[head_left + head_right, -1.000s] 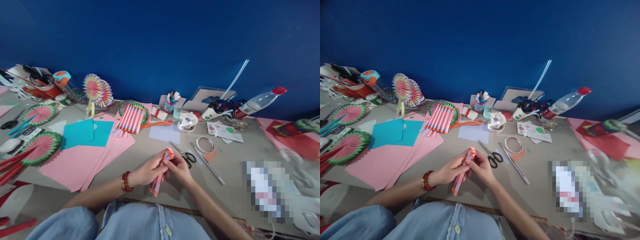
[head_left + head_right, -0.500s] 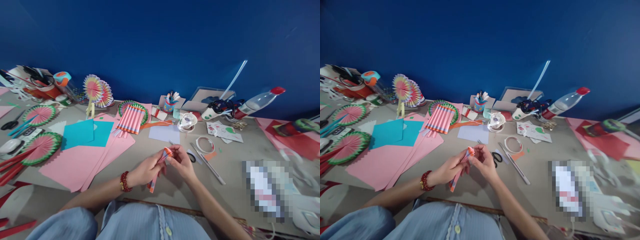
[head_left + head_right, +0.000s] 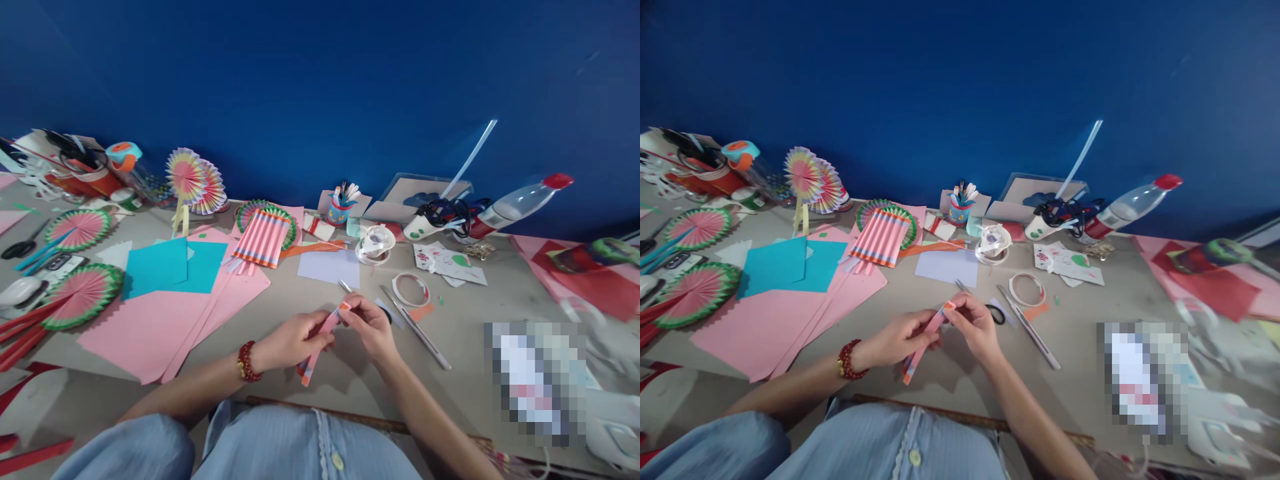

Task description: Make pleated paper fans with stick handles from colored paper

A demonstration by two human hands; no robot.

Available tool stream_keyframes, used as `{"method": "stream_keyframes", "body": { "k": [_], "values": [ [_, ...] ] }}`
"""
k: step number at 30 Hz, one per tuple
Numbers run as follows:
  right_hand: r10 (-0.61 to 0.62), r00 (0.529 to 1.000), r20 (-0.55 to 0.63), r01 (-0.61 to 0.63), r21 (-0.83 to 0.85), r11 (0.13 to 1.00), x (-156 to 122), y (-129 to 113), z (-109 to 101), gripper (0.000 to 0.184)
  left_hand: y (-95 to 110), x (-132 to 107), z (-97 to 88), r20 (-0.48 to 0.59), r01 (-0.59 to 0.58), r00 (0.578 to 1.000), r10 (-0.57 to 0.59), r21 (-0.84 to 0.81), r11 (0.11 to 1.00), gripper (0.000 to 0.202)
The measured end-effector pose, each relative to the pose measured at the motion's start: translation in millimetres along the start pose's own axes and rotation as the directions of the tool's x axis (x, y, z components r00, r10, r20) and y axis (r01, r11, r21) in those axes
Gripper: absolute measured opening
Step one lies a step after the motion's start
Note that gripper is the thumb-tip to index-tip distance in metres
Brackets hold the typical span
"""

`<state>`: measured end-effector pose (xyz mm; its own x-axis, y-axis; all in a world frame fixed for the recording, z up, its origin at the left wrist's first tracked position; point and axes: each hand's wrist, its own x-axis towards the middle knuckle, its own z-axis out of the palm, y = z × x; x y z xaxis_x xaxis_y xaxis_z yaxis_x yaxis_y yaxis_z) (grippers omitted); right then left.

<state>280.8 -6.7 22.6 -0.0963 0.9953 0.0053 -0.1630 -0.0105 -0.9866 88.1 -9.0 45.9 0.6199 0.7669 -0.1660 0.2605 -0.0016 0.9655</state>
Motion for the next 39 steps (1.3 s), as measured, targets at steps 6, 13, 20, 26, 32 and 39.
{"method": "stream_keyframes", "body": {
  "k": [6, 13, 20, 26, 32, 39],
  "values": [
    [0.013, 0.995, -0.102, -0.002, 0.105, 0.994, 1.6, 5.0, -7.2, 0.014, 3.0, -3.9, -5.8, -0.067, 0.006, 0.998, 0.01, 0.221, 0.975, 0.024],
    [0.021, 0.984, -0.176, 0.01, 0.172, 0.985, 2.5, 4.6, -9.6, 0.017, 0.6, -6.1, -7.0, -0.125, 0.053, 0.992, -0.011, 0.34, 0.939, 0.023],
    [0.023, 0.967, -0.254, 0.029, 0.198, 0.98, 5.1, 3.0, -13.3, 0.023, 0.3, -8.1, -13.0, -0.119, 0.048, 0.993, -0.007, 0.353, 0.934, 0.041],
    [-0.011, 0.966, -0.259, 0.068, 0.215, 0.974, 6.1, 7.2, -17.2, 0.023, 1.2, -7.9, -11.6, -0.138, 0.045, 0.99, 0.016, 0.427, 0.903, 0.045],
    [-0.021, 0.968, -0.25, 0.084, 0.241, 0.967, 5.7, 8.8, -18.1, 0.021, -7.5, -6.9, -14.7, -0.171, 0.069, 0.985, 0.012, 0.457, 0.887, 0.039],
    [-0.027, 0.969, -0.247, 0.091, 0.253, 0.963, 5.9, 9.3, -17.2, 0.021, -11.9, -6.5, -18.7, -0.171, 0.069, 0.985, -0.003, 0.378, 0.923, 0.039]
  ]
}}
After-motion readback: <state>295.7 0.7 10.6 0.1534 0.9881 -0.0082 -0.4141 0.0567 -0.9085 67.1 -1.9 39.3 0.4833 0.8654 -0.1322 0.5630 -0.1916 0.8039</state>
